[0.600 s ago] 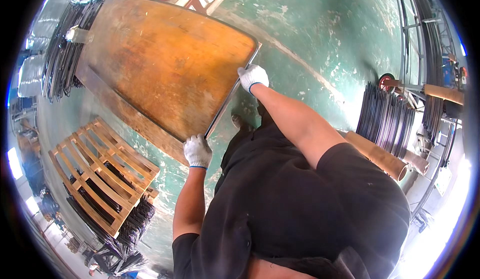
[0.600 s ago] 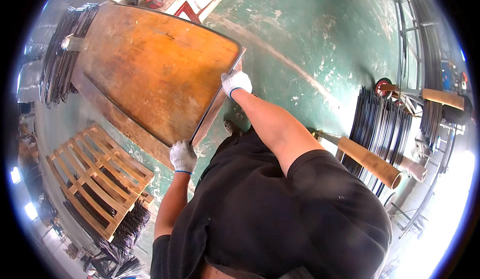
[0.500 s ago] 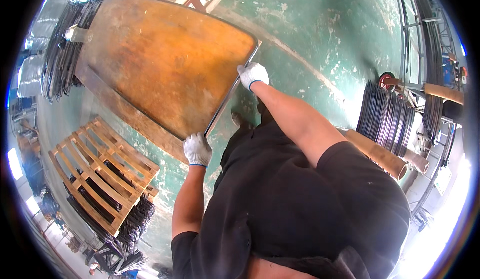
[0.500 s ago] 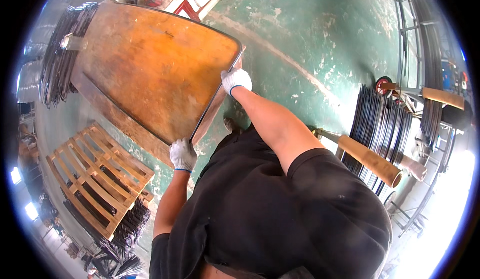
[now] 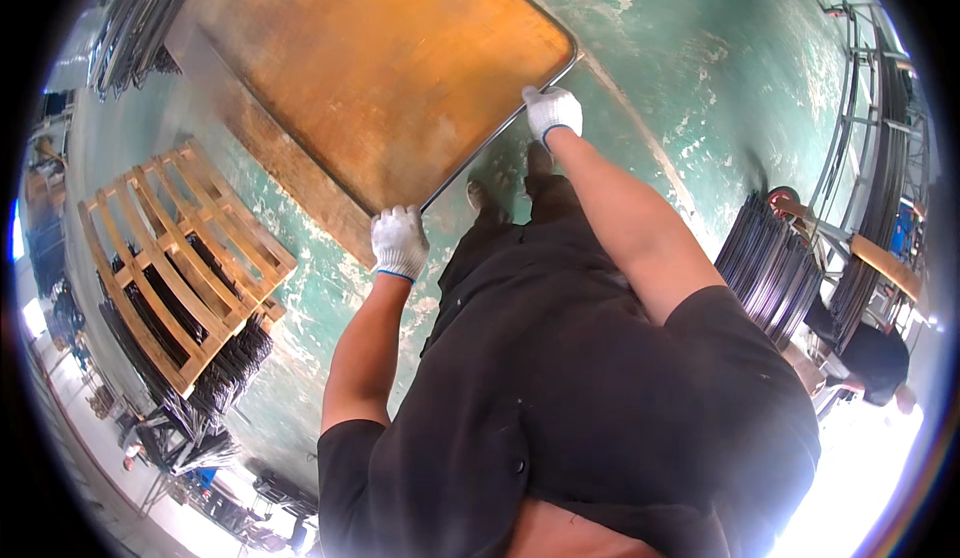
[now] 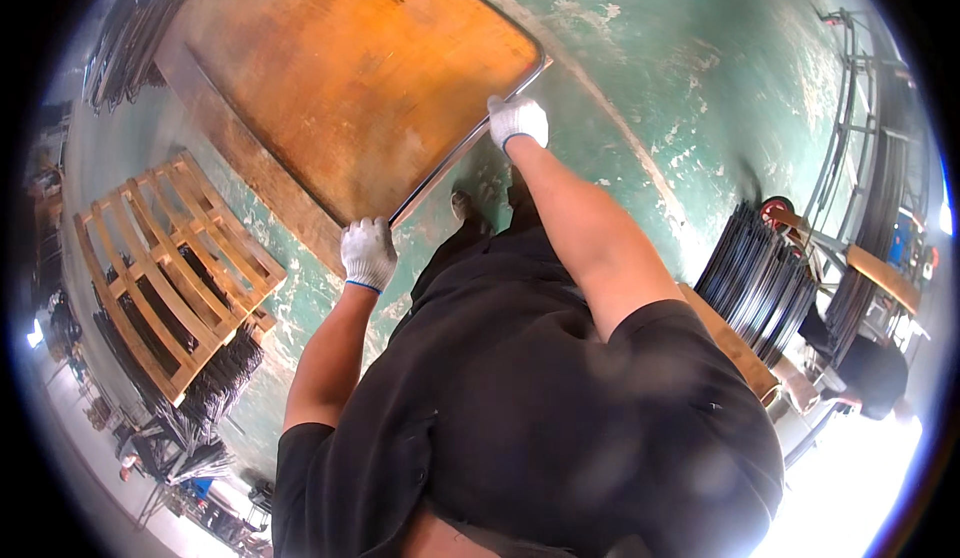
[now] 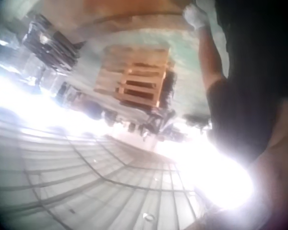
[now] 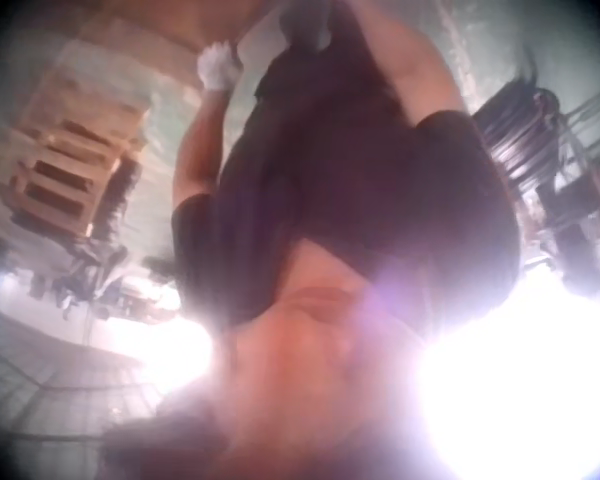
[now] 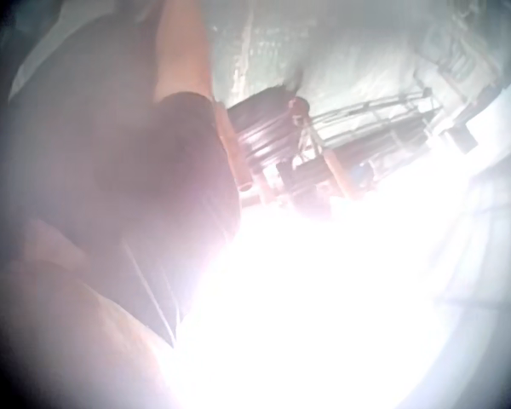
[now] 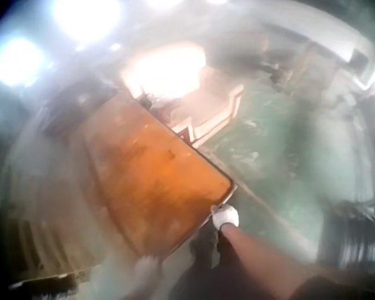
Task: The person bends a metal rod around a wooden board to form a rectangular frame, then measures the frame with a tape measure. They repeat this process for a second frame. Finally, they place a metal rod into a bending machine.
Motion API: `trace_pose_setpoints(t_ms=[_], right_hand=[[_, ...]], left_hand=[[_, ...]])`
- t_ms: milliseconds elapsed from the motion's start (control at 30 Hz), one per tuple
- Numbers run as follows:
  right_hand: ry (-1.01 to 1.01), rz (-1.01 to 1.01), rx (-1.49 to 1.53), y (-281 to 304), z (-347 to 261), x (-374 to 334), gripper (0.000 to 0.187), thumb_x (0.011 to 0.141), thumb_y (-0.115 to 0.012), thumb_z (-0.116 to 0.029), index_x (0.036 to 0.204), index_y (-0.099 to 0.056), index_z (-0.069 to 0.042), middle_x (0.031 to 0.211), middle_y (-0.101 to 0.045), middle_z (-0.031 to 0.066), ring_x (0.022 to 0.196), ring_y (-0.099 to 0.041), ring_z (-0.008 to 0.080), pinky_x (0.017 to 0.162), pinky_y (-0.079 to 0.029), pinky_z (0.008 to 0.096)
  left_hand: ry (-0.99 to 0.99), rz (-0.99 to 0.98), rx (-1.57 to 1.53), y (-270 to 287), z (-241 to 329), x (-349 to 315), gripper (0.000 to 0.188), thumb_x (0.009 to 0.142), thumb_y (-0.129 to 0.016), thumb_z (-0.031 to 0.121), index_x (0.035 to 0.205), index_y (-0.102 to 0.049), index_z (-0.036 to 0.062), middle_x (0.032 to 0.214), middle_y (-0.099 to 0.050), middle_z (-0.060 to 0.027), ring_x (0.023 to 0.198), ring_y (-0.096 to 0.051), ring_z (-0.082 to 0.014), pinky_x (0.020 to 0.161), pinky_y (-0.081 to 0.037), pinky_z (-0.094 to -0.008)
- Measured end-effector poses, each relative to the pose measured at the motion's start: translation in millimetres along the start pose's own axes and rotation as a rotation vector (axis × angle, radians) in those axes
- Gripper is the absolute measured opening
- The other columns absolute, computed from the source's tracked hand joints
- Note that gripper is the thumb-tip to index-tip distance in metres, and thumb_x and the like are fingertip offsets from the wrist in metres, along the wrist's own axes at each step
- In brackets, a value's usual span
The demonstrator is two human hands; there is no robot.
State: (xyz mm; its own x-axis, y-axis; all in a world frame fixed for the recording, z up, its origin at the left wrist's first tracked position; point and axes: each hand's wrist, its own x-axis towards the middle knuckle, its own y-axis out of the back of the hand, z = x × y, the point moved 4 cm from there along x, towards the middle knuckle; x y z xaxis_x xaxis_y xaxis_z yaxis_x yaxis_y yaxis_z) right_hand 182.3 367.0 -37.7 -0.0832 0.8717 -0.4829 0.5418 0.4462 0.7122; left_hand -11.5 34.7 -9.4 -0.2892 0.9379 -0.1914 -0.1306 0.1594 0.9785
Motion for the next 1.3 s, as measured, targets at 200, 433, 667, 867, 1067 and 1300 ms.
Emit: trace_pose_setpoints(t_ms=[200,433,667,867,1067,1300], right_hand=[[-0.027,-0.011,-0.075,-0.1,-2.1,2.2,0.059,0.099,-0.061,-0.055,0.114,-0.085,-0.003,0.125,-0.08,0.0273,0.121,-0.076,0.046,0.107,-0.058,0.0519],[0.002,-0.026,-0.132,-5.7,-0.3,7.5,0.061,0.1,-0.06,-0.058,0.119,-0.086,-0.007,0.128,-0.079,0.0266,0.123,-0.075,0.0456,0.108,-0.058,0.0525],[0.016,-0.071,-0.055,-11.0,7.6,12.2,0.06,0.101,-0.062,-0.059,0.113,-0.087,-0.007,0.123,-0.08,0.0267,0.121,-0.075,0.0461,0.108,-0.057,0.0529],[0.138,-0.106,-0.184,22.4,13.1,5.6,0.07,0.101,-0.066,-0.074,0.098,-0.085,-0.007,0.107,-0.081,0.0255,0.109,-0.078,0.0459,0.098,-0.06,0.0537],[0.965,0.132,-0.442,75.5,-1.8,-9.6,0.034,0.092,-0.086,-0.037,0.116,-0.081,-0.012,0.115,-0.081,0.0134,0.122,-0.073,0.0384,0.106,-0.055,0.0515],[1.34,-0.086,-0.624,75.6,-20.6,33.2,0.04,0.082,-0.087,-0.012,0.121,-0.078,-0.013,0.127,-0.077,0.0079,0.133,-0.066,0.0344,0.115,-0.053,0.0515]], left_hand=[[0.02,-0.024,-0.004,0.9,1.7,-0.1,0.013,0.091,-0.067,0.018,0.096,-0.073,0.0082,0.095,-0.075,-0.0171,0.094,-0.074,-0.0385,0.086,-0.056,-0.0531],[0.04,-0.046,-0.013,4.5,1.8,-0.4,0.014,0.093,-0.067,0.019,0.098,-0.074,0.0082,0.096,-0.075,-0.0169,0.095,-0.074,-0.0384,0.088,-0.056,-0.0534],[0.073,0.02,-0.152,8.3,-11.4,-7.5,0.01,0.096,-0.07,0.019,0.099,-0.073,0.0096,0.097,-0.073,-0.0164,0.097,-0.072,-0.0409,0.087,-0.056,-0.0545],[0.258,0.225,-0.267,28.9,-30.2,-44.6,0.017,0.095,-0.072,0.01,0.111,-0.074,0.0091,0.105,-0.075,-0.0179,0.103,-0.071,-0.0419,0.093,-0.055,-0.0549],[0.314,0.183,-0.242,34.2,3.7,-56.0,0.031,0.093,-0.07,0.01,0.124,-0.071,0.0088,0.12,-0.075,-0.0165,0.113,-0.07,-0.0413,0.1,-0.054,-0.0567],[0.383,0.242,-0.281,19.1,55.8,8.0,0.021,0.094,-0.072,0.019,0.113,-0.069,0.0101,0.112,-0.072,-0.0139,0.111,-0.069,-0.0381,0.099,-0.053,-0.0541]])
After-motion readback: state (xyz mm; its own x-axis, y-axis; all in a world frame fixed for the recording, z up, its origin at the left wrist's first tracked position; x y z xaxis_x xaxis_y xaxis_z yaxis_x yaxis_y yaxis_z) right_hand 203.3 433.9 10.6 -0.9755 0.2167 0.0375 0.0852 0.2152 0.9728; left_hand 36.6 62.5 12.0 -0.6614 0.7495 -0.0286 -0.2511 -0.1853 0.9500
